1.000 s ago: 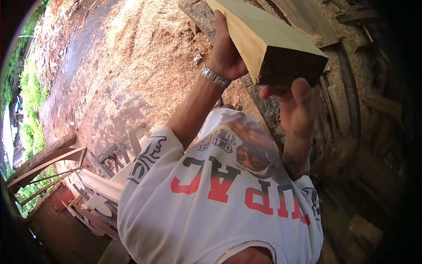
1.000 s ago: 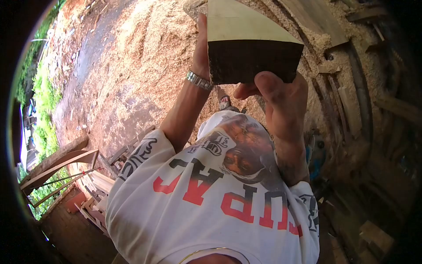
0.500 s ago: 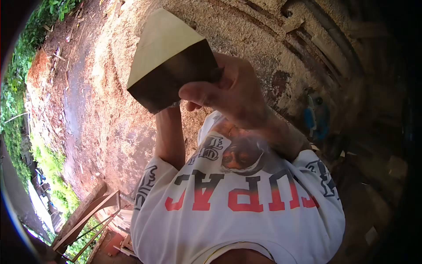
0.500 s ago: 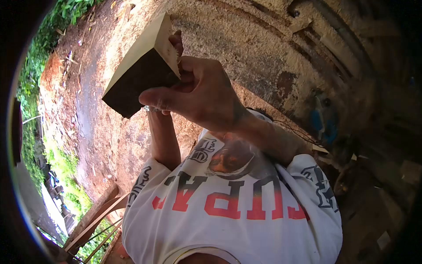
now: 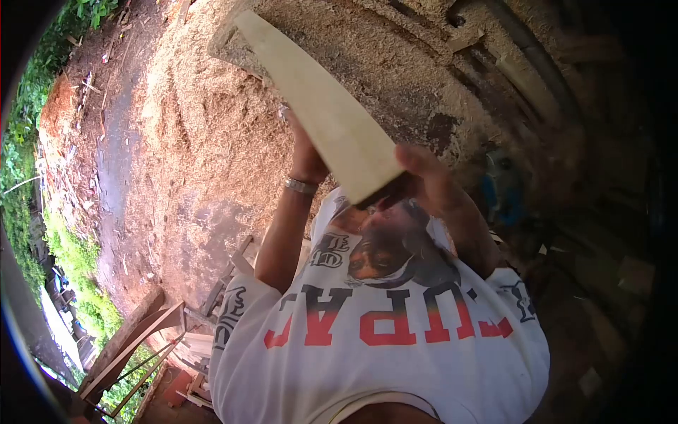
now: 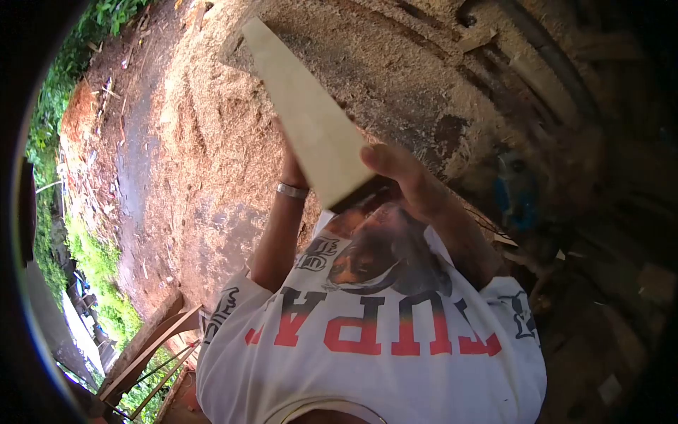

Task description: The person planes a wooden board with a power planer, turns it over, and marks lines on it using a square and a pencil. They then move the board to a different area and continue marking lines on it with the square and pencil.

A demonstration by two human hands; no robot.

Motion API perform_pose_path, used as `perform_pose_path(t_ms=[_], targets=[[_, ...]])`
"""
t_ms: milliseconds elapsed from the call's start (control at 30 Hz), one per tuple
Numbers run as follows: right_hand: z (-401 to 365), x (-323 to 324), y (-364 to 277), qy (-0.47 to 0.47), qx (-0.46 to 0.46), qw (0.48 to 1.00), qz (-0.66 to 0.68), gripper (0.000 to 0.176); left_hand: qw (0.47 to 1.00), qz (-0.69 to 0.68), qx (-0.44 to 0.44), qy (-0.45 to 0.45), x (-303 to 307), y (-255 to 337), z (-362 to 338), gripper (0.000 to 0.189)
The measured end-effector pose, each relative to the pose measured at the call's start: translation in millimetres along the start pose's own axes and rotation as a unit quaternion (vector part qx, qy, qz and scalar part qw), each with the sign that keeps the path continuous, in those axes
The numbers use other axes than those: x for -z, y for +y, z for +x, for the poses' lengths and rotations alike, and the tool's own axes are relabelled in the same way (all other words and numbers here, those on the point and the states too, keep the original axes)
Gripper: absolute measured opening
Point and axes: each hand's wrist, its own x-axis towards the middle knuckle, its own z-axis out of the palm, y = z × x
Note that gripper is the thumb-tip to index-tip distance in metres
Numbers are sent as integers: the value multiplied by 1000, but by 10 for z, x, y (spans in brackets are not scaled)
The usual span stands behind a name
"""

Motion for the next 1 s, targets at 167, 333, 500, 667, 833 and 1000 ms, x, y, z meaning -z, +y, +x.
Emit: perform_pose_path(t_ms=[167, 333, 500, 667, 833, 1000], targets=[[201, 1414, 882, 178, 61, 911, -366, 56, 938, 271, 106, 186, 665, -789, -72, 50], [619, 2318, 1525, 281, 50, 716, -637, 50, 879, 434, 102, 169, 729, -968, -3, 44], [1218, 3207, 2338, 315, 156, 655, -669, 53, 841, 493, 87, 203, 712, -1024, 482, 49], [302, 3158, 1919, 366, 233, 720, -542, 61, 822, 490, 58, 286, 1106, -1151, 1184, 67], [-1481, 4594, 2370, 641, 251, 605, -400, 44, 852, 403, 94, 322, 1378, -1235, 1810, 61], [-2756, 5337, 2386, 681, -11, 607, -410, 40, 867, 325, 70, 371, 1758, -1258, 2011, 38]])
